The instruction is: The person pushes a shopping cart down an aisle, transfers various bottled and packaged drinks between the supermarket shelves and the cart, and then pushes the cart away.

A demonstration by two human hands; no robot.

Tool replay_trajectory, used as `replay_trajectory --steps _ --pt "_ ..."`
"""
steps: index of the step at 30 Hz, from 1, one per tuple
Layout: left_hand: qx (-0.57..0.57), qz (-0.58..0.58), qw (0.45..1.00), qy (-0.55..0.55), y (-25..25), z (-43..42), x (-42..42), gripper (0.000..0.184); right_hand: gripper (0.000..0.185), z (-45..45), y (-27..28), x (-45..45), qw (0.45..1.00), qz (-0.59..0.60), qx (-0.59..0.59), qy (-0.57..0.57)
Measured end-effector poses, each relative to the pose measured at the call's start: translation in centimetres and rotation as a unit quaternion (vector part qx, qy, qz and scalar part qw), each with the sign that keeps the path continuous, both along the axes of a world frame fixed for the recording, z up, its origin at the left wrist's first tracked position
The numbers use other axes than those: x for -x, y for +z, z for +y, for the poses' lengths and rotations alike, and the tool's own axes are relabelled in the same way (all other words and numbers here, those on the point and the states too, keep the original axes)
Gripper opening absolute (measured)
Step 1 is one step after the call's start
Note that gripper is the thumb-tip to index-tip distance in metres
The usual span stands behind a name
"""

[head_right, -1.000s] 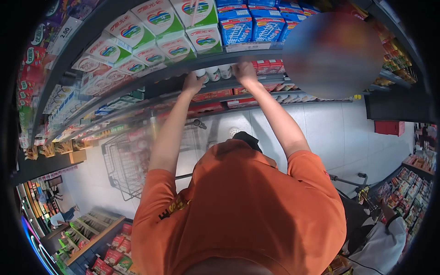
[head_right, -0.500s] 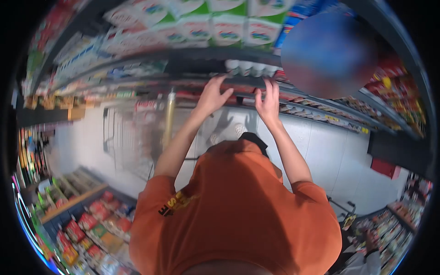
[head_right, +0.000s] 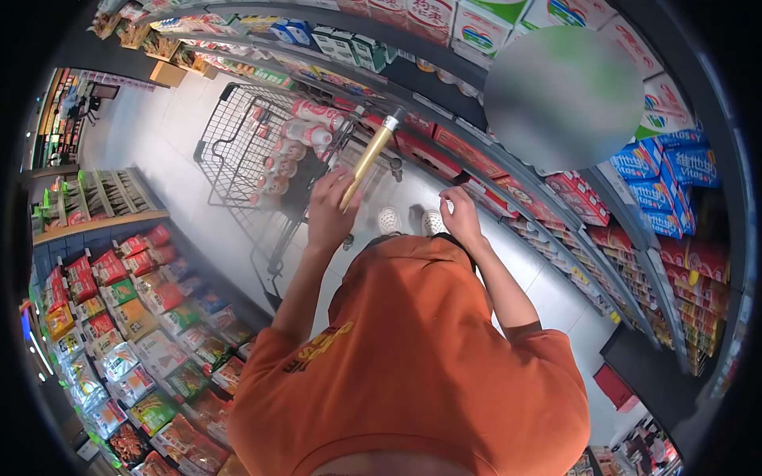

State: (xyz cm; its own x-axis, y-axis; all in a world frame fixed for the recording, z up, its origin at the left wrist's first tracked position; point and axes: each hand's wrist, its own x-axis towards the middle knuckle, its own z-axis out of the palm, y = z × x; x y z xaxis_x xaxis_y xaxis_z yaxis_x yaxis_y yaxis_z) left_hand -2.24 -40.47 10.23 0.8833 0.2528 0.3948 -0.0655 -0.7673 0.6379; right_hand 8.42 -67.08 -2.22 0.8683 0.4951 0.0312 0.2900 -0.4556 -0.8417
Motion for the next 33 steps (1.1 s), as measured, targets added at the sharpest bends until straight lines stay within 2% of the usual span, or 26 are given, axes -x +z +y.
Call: replay_trajectory --steps 1,2,5,6,9,12,13,15,17,19,21,22,24,25,27,31,33 --pt "-0.024 -0.009 1.0 0.016 0.2 0.6 1.0 0.04 0.013 0.6 0.4 -0.5 1.0 -0.026 -0.005 0.008" --pt "-0.028 0.028 0.998 0.042 0.2 1.0 1.9 0.046 0.013 1.1 0.7 -0.8 0.999 -0.05 -0.01 0.016" --pt "0.019 0.13 0.987 0.09 -1.5 2.9 3.7 0.045 0.012 3.3 2.6 -1.4 0.998 -0.049 -0.026 0.02" --pt "0.133 0.231 0.957 0.114 -1.4 3.1 3.9 0.05 0.012 4.2 3.3 -1.5 0.998 -0.048 -0.04 0.023" --pt "0.399 0.341 0.847 0.078 -1.3 3.5 3.4 0.053 0.011 6.2 5.5 -1.4 0.996 -0.056 -0.069 0.03" --pt "0.359 0.355 0.862 0.038 0.0 3.7 3.1 0.049 0.012 7.8 7.5 -0.9 0.992 -0.087 -0.079 0.046" --pt "0.326 0.332 0.883 0.059 -0.5 4.2 3.3 0.046 0.012 8.0 7.3 -0.6 0.991 -0.092 -0.085 0.048" --pt "0.254 0.286 0.919 0.092 -1.9 6.1 3.8 0.039 0.012 8.2 6.6 -0.2 0.989 -0.101 -0.097 0.046" --pt "0.232 0.158 0.948 0.15 -1.5 9.3 3.3 0.033 0.012 7.7 6.4 0.3 0.993 -0.085 -0.081 0.027" --pt "-0.038 0.125 0.974 0.187 -6.9 16.1 3.6 0.04 0.012 7.0 5.9 1.1 0.996 -0.068 -0.062 0.008" --pt "-0.026 0.179 0.948 0.262 -6.2 18.3 2.2 0.057 0.012 6.2 5.1 1.5 0.997 -0.054 -0.045 -0.01" --pt "-0.107 0.207 0.937 0.259 -9.7 20.9 2.5 0.074 0.012 5.9 4.9 1.8 0.998 -0.045 -0.038 -0.017" --pt "-0.187 0.245 0.932 0.192 -16.7 25.6 3.0 0.077 0.012 5.2 4.7 2.2 0.999 -0.027 -0.024 -0.034" --pt "-0.226 0.263 0.925 0.158 -18.3 26.6 2.9 0.078 0.012 4.7 4.5 2.5 0.998 -0.021 -0.019 -0.048" --pt "-0.287 0.258 0.901 0.197 -19.3 26.0 2.4 0.079 0.011 4.2 4.1 2.9 0.997 -0.012 -0.013 -0.075" --pt "-0.314 0.253 0.894 0.196 -20.7 27.4 2.3 0.082 0.011 3.6 3.2 4.1 0.992 0.002 0.001 -0.123" --pt "-0.271 0.236 0.922 0.146 -21.2 29.0 2.5 0.075 0.012 3.6 2.5 4.4 0.992 0.01 0.003 -0.129"
